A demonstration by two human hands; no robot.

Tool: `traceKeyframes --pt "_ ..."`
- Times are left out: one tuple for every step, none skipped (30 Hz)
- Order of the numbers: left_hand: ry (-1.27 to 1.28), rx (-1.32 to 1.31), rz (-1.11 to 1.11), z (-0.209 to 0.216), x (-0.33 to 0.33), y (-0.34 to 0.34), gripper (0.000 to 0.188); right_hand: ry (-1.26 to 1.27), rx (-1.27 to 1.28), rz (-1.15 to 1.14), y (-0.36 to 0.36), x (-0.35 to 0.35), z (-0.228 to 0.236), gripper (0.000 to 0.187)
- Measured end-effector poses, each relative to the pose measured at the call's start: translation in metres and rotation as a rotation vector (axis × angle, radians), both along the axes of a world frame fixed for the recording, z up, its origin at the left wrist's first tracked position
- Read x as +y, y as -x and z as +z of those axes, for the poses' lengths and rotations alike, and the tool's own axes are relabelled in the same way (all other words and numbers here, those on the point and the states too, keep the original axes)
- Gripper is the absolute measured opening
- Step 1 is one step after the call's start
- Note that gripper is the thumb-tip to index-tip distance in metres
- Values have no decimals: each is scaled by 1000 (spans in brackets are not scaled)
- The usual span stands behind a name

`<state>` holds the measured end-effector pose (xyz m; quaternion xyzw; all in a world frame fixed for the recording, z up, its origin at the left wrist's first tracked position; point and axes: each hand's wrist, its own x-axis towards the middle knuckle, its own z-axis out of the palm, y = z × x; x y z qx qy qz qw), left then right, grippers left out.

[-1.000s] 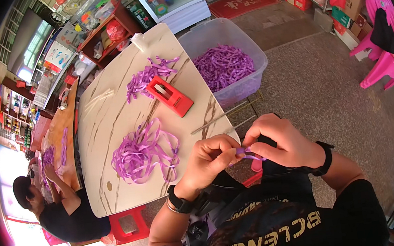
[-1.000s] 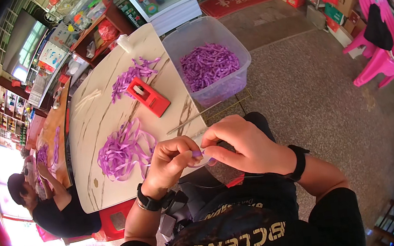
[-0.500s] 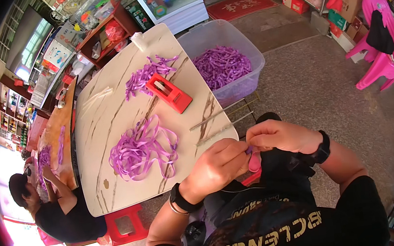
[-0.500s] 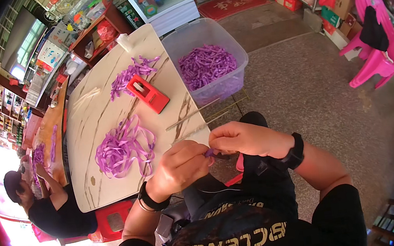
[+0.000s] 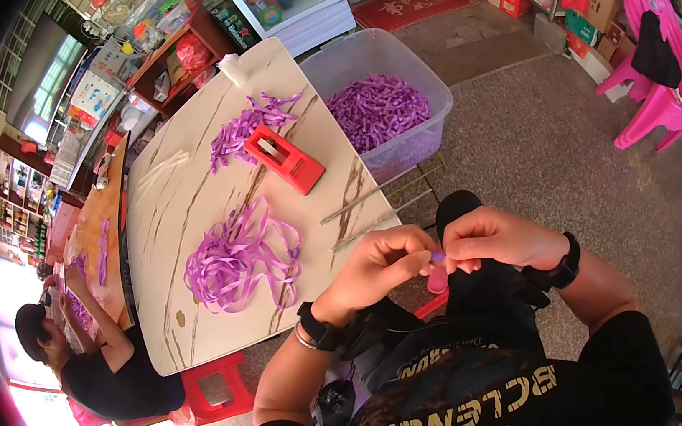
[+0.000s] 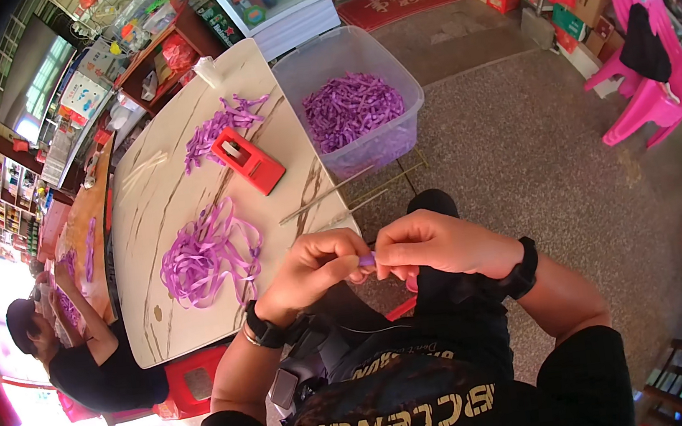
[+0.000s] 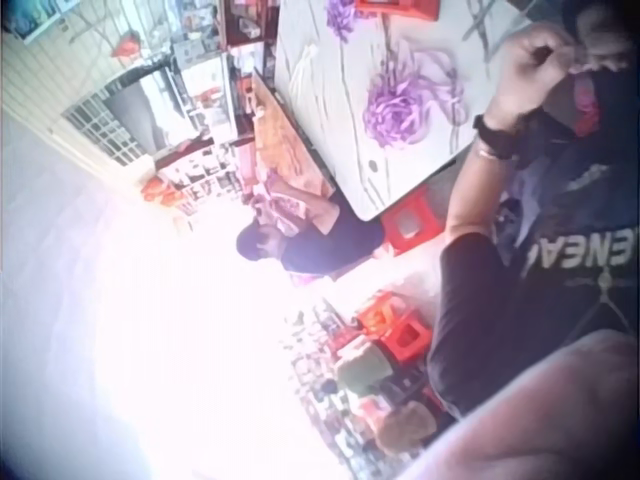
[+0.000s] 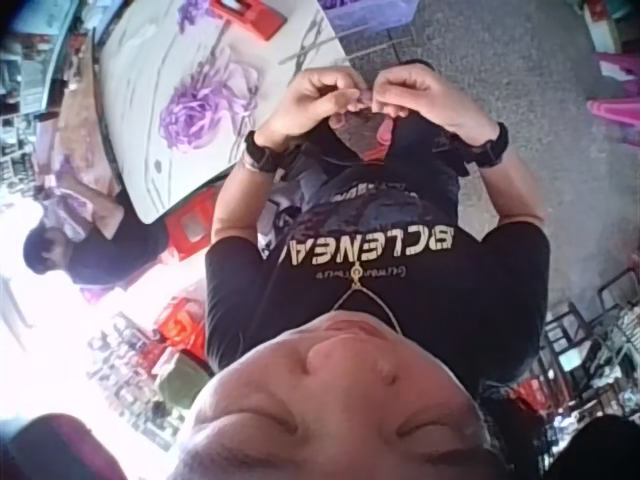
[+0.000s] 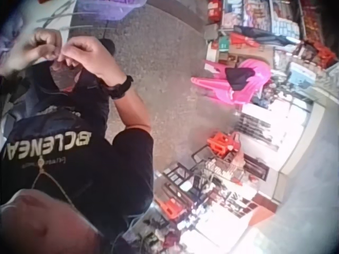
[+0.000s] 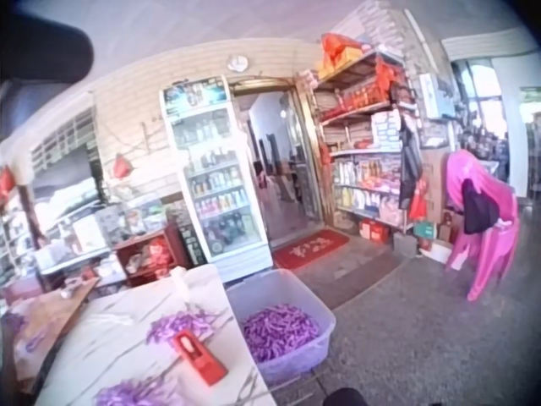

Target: Manufacturing decorative bows from purple ribbon using a wooden jig.

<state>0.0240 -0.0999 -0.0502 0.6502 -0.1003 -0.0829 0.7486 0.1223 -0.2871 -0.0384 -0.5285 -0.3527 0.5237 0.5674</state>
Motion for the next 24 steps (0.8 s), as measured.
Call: traceKeyframes --pt "-15 53 -38 0 -1 -4 13 15 59 -23 -2 -2 -1 21" --pt "-16 56 -34 0 -3 -8 13 14 62 -19 -6 -5 -3 21" --pt "-35 120 -47 -1 -4 -13 11 38 71 -103 -10 -9 -5 20" --pt "-53 182 -64 -3 -6 -18 12 65 79 -192 -14 -13 -8 19" --pt "-52 185 -64 -8 -8 -24 12 66 81 -192 -19 -16 -12 19" --pt "-185 55 28 -16 -8 -30 14 66 36 -303 -23 -18 -18 19" --pt "-318 -78 113 -26 -6 -37 18 64 -11 -419 -28 -20 -23 19" --pt "-460 -199 230 -39 0 -43 22 46 -126 -480 -33 -19 -30 22" --pt "-460 -196 232 -47 7 -47 22 47 -124 -478 -38 -17 -37 22" --pt "-473 -131 321 -50 14 -52 22 43 -182 -567 -44 -15 -45 22" --pt "-486 -66 414 -53 22 -56 21 38 -242 -652 -49 -12 -54 22" --pt "-488 -107 463 -63 31 -62 21 1 -236 -671 -53 -7 -66 21" --pt "-490 -102 469 -68 37 -66 21 0 -232 -664 -57 0 -78 21" --pt "-513 -103 505 -72 42 -70 21 -35 -278 -682 -60 7 -89 20" --pt "-537 -104 542 -76 46 -73 20 -71 -324 -700 -63 14 -102 20" --pt "-526 -108 545 -80 48 -76 20 -97 -299 -666 -68 20 -121 19" --pt "-528 -104 548 -82 49 -78 20 -97 -296 -662 -69 27 -132 19" --pt "-509 -74 538 -83 49 -80 20 -127 -271 -637 -70 33 -140 18" --pt "-488 -43 527 -85 50 -82 19 -154 -246 -612 -70 38 -146 17" --pt "-488 -39 529 -86 49 -84 19 -185 -222 -594 -69 43 -152 17" --pt "-530 -33 547 -87 49 -85 18 -183 -220 -592 -69 46 -156 17" --pt "-575 -29 567 -88 48 -87 17 -182 -221 -566 -68 51 -160 17" --pt "-576 -26 569 -88 48 -87 17 -181 -222 -541 -67 55 -164 17" --pt "-586 -45 586 -88 47 -88 15 -193 -163 -551 -66 59 -172 17"
